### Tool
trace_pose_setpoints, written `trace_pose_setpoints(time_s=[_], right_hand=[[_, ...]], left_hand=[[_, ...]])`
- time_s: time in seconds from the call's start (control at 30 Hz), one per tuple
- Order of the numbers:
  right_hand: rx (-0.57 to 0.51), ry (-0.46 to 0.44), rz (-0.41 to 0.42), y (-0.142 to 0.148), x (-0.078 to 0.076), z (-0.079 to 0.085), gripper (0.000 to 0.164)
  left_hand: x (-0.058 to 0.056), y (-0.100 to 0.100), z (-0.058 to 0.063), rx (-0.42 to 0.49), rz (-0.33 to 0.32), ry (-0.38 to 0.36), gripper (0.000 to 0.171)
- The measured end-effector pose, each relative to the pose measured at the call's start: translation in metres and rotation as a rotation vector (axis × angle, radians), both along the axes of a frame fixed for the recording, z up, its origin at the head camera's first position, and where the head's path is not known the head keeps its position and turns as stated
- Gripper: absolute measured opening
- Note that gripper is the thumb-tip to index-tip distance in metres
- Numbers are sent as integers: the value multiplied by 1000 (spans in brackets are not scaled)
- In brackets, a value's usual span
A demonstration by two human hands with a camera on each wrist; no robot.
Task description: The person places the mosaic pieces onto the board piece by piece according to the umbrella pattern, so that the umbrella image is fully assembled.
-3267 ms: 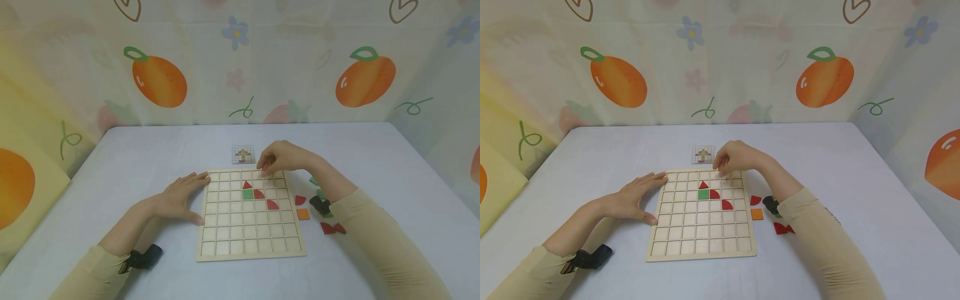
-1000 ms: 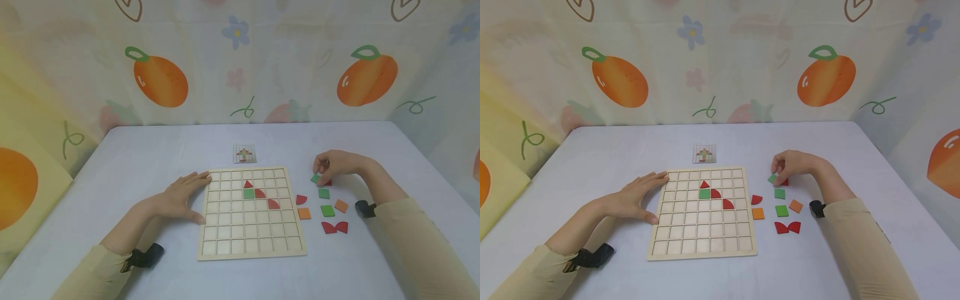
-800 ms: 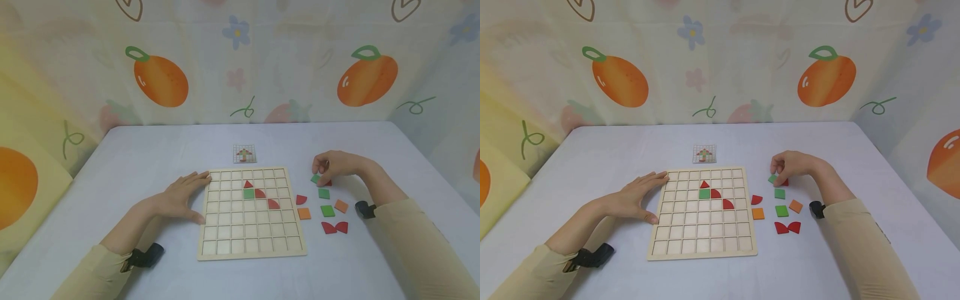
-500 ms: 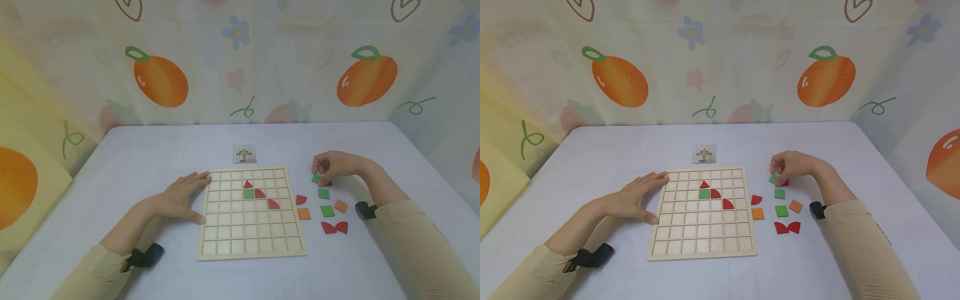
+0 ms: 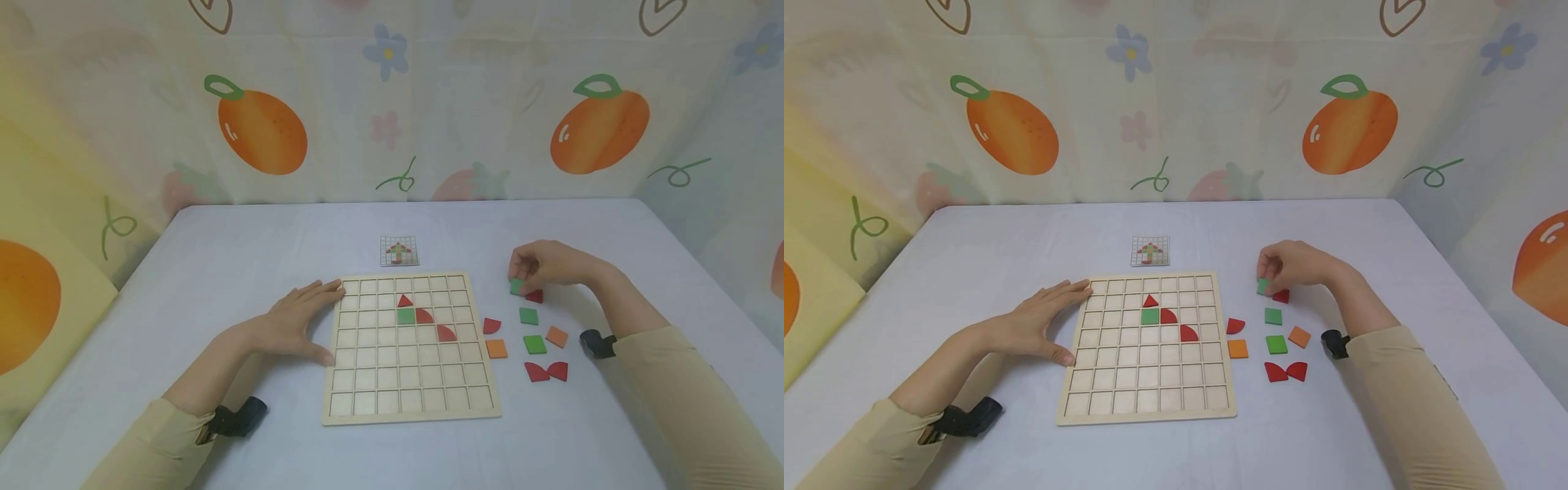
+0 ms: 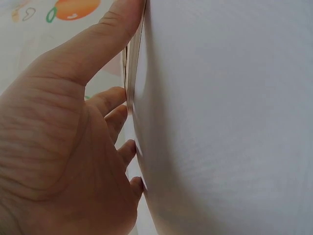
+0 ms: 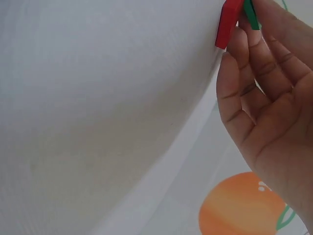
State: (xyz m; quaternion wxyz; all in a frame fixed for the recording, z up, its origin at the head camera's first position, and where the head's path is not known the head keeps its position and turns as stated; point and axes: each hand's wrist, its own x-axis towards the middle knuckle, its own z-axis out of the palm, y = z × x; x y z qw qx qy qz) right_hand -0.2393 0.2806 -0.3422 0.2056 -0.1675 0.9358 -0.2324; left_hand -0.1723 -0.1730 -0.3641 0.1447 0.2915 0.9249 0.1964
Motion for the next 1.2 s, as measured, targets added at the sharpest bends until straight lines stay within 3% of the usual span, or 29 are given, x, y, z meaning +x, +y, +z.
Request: trace_pose_setpoints(time_s=[0.47,0.73,1.2], right_hand=[[-75,52,28,-11,0,11,13],[-111,22,114,-29,6,23,15],[-141,18,198,-57,12,25,16]], left_hand=[[-1,0,0,-6,-2,-3,111],[-1,-1,-1,-4,-3,-2,112],[-1,0,-1,10,-5,-6,111]])
